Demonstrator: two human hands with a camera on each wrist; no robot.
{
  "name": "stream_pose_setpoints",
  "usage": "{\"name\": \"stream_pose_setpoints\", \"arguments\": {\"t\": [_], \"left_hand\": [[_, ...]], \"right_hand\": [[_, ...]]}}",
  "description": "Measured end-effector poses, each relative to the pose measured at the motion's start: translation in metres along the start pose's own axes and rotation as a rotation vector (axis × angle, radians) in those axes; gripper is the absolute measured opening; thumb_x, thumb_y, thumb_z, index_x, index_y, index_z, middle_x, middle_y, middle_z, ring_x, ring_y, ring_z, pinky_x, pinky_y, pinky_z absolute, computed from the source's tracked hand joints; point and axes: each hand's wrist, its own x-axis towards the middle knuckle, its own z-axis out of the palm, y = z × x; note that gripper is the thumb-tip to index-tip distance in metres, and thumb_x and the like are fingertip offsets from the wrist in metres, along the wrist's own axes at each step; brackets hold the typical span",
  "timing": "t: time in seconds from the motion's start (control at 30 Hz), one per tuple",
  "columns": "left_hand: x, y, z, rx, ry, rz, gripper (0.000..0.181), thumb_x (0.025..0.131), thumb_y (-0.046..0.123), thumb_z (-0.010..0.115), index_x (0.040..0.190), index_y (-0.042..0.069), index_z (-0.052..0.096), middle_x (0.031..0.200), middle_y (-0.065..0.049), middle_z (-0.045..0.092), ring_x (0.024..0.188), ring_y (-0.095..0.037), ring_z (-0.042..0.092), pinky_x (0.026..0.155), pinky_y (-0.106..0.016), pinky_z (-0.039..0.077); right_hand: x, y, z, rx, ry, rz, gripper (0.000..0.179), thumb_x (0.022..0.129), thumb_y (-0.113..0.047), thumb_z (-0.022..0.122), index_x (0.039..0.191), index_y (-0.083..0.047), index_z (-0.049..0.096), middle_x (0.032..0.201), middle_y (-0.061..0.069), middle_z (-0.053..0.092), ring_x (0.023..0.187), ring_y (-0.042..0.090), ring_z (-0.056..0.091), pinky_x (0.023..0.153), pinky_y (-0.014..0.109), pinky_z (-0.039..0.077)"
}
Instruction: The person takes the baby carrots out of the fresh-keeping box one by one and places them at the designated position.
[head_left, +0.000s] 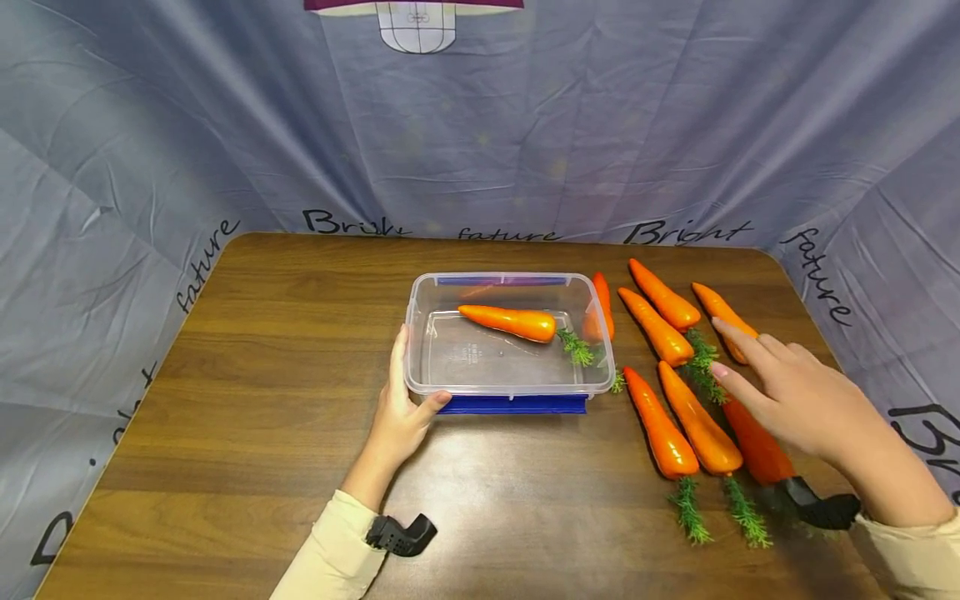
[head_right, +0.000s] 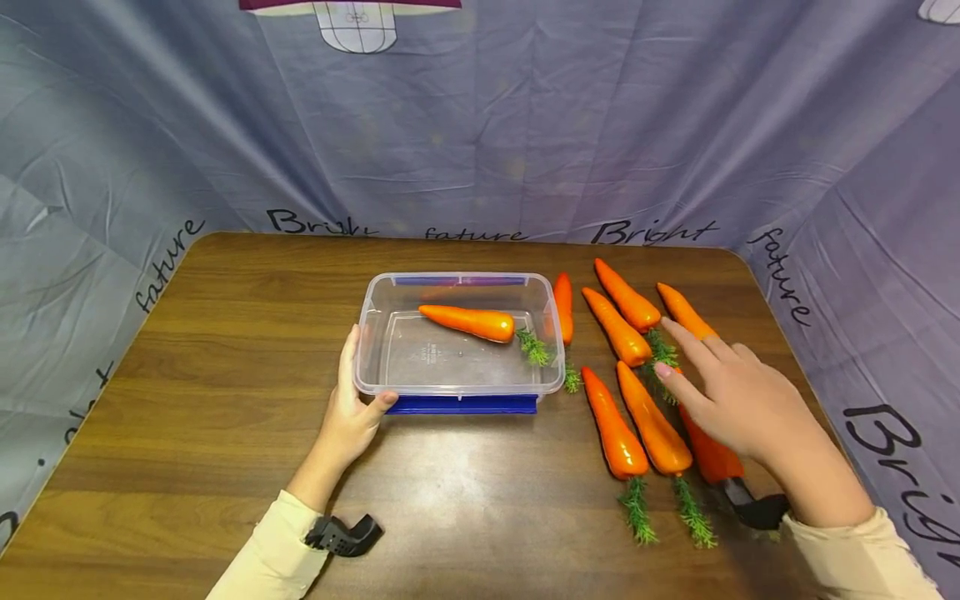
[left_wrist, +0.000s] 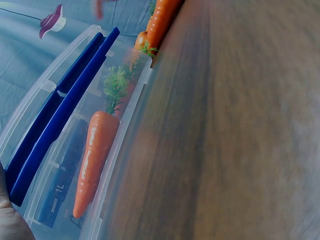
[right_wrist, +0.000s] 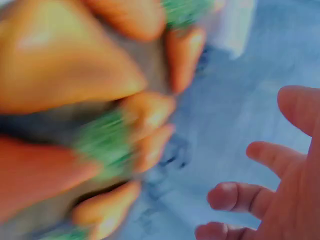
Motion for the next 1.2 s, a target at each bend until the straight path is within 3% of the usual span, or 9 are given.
{"name": "stream_pose_setpoints", "arguments": {"t": [0.17,0.27,0.33,0.5,0.6,0.7,0.8,1.03,1.2], "left_hand": [[0.0,0.0,0.0,0.0,-0.007,-0.014,0.103,0.083,0.073,0.058,0.161,0.029,0.006,0.165,-0.007,0.023,0.147,-0.029,0.033,0.118,-0.027,0.025],[0.0,0.0,0.0,-0.005,-0.015,-0.02,0.102,0.083,0.072,0.059,0.161,0.03,0.006,0.165,-0.006,0.023,0.147,-0.03,0.033,0.118,-0.03,0.026],[0.0,0.0,0.0,-0.012,-0.019,-0.02,0.102,0.083,0.071,0.059,0.161,0.03,0.006,0.166,-0.006,0.022,0.147,-0.031,0.033,0.118,-0.031,0.026],[0.0,-0.001,0.001,-0.002,-0.008,-0.006,0.102,0.083,0.072,0.058,0.161,0.029,0.007,0.165,-0.007,0.023,0.147,-0.032,0.033,0.118,-0.026,0.025],[0.0,-0.001,0.001,-0.001,-0.005,-0.004,0.103,0.083,0.072,0.058,0.161,0.029,0.007,0.165,-0.008,0.024,0.147,-0.032,0.032,0.118,-0.024,0.024],[0.0,-0.001,0.0,-0.001,-0.005,-0.012,0.103,0.083,0.073,0.057,0.161,0.029,0.007,0.165,-0.007,0.023,0.148,-0.033,0.032,0.118,-0.025,0.024],[0.0,-0.001,0.0,-0.005,-0.007,-0.022,0.103,0.082,0.073,0.058,0.16,0.03,0.006,0.165,-0.007,0.023,0.147,-0.033,0.033,0.118,-0.028,0.025],[-0.001,-0.001,0.0,-0.01,-0.012,-0.024,0.104,0.082,0.073,0.058,0.161,0.029,0.006,0.165,-0.009,0.024,0.147,-0.033,0.034,0.117,-0.02,0.024],[0.0,0.0,0.0,0.0,-0.007,-0.023,0.105,0.082,0.074,0.057,0.161,0.026,0.007,0.165,-0.008,0.025,0.147,-0.031,0.034,0.119,-0.032,0.027]], "right_hand": [[0.033,-0.046,-0.031,-0.011,0.051,-0.135,0.067,0.101,-0.052,0.049,0.159,-0.034,0.021,0.132,0.016,0.057,0.117,0.041,0.053,0.082,0.06,0.047],[0.053,-0.074,-0.044,-0.001,0.016,-0.189,0.066,0.1,-0.057,0.045,0.158,-0.039,0.02,0.145,0.015,0.051,0.128,0.041,0.049,0.091,0.063,0.045],[0.068,-0.09,-0.048,0.002,0.012,-0.246,0.065,0.1,-0.06,0.044,0.157,-0.037,0.024,0.137,0.007,0.057,0.124,0.035,0.052,0.093,0.058,0.046],[0.106,-0.121,-0.051,0.031,-0.062,-0.363,0.062,0.1,-0.054,0.048,0.156,-0.036,0.028,0.128,0.0,0.059,0.114,0.024,0.056,0.094,0.049,0.046],[0.127,-0.135,-0.049,0.042,-0.157,-0.409,0.062,0.101,-0.052,0.048,0.157,-0.034,0.027,0.143,0.006,0.053,0.128,0.03,0.052,0.105,0.054,0.042],[0.144,-0.148,-0.045,0.029,-0.235,-0.439,0.062,0.101,-0.053,0.046,0.157,-0.033,0.028,0.154,0.009,0.043,0.14,0.033,0.043,0.111,0.057,0.037],[0.158,-0.158,-0.039,0.025,-0.273,-0.472,0.06,0.102,-0.046,0.051,0.156,-0.032,0.03,0.152,0.008,0.047,0.137,0.031,0.047,0.108,0.055,0.041],[0.176,-0.175,-0.023,0.016,-0.338,-0.498,0.062,0.102,-0.039,0.055,0.143,-0.069,0.019,0.157,-0.009,0.039,0.135,0.02,0.049,0.105,0.048,0.043],[0.181,-0.182,-0.013,-0.072,-0.385,-0.432,0.062,0.101,-0.042,0.054,0.153,-0.053,0.022,0.155,-0.001,0.045,0.135,0.027,0.05,0.1,0.055,0.046]]}}
